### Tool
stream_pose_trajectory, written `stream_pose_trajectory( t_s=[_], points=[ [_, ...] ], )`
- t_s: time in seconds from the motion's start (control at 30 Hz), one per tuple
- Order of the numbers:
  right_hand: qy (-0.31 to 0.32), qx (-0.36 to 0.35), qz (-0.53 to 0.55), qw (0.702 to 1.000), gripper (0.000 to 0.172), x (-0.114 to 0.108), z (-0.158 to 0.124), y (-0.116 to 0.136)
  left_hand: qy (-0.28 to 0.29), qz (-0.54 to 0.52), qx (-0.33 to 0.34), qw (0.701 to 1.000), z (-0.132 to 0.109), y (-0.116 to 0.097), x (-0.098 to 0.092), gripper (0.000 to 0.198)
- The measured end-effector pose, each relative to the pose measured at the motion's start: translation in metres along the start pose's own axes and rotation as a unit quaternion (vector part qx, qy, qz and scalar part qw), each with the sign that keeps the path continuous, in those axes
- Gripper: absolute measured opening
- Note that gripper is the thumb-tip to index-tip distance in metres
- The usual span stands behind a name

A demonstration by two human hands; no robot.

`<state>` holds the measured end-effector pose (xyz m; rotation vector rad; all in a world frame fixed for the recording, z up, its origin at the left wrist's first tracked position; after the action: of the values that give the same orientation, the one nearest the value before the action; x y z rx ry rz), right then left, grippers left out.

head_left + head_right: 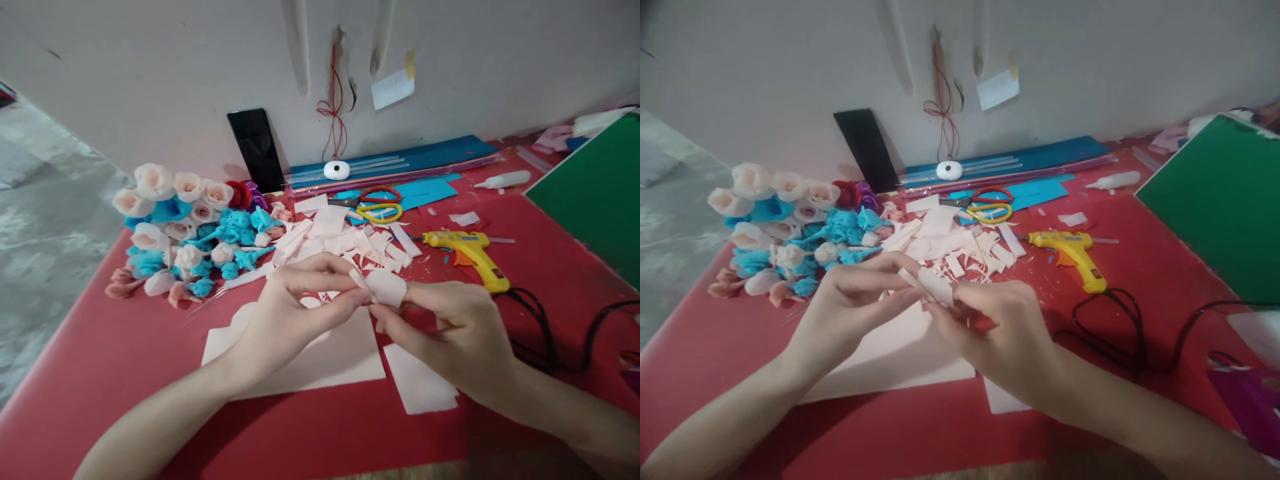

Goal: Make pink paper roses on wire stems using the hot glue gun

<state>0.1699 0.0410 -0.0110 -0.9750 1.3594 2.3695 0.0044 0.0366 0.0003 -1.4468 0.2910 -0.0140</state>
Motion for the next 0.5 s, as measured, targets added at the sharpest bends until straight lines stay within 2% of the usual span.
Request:
stream_pose_trajectory(
  t_s=[0.13,0.3,0.5],
  points=[
    [0.031,0.026,0.092,0.995,0.020,-0.002,0.003,0.001,0.000,-0.003,0.005,1.000,0.000,-0.001,0.001,0.012],
    [0.061,0.060,0.153,0.985,0.024,-0.006,0.007,0.000,0.001,0.001,-0.010,1.000,0.000,0.000,0.000,0.011],
    [0.115,0.089,0.228,0.963,0.029,-0.012,0.008,-0.001,0.032,-0.022,-0.013,0.999,-0.001,-0.005,0.000,0.017]
  ],
)
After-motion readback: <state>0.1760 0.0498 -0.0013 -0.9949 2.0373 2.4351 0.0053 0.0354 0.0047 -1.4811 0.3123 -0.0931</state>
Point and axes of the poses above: each hand's wrist, its own z-axis towards the middle knuckle, its own x-axis out of the palm, y = z × x, the point moved 2 cm from there along z, towards the middle knuckle, and after that the axes turned 5 degrees about -z, right-handed, at the moved point
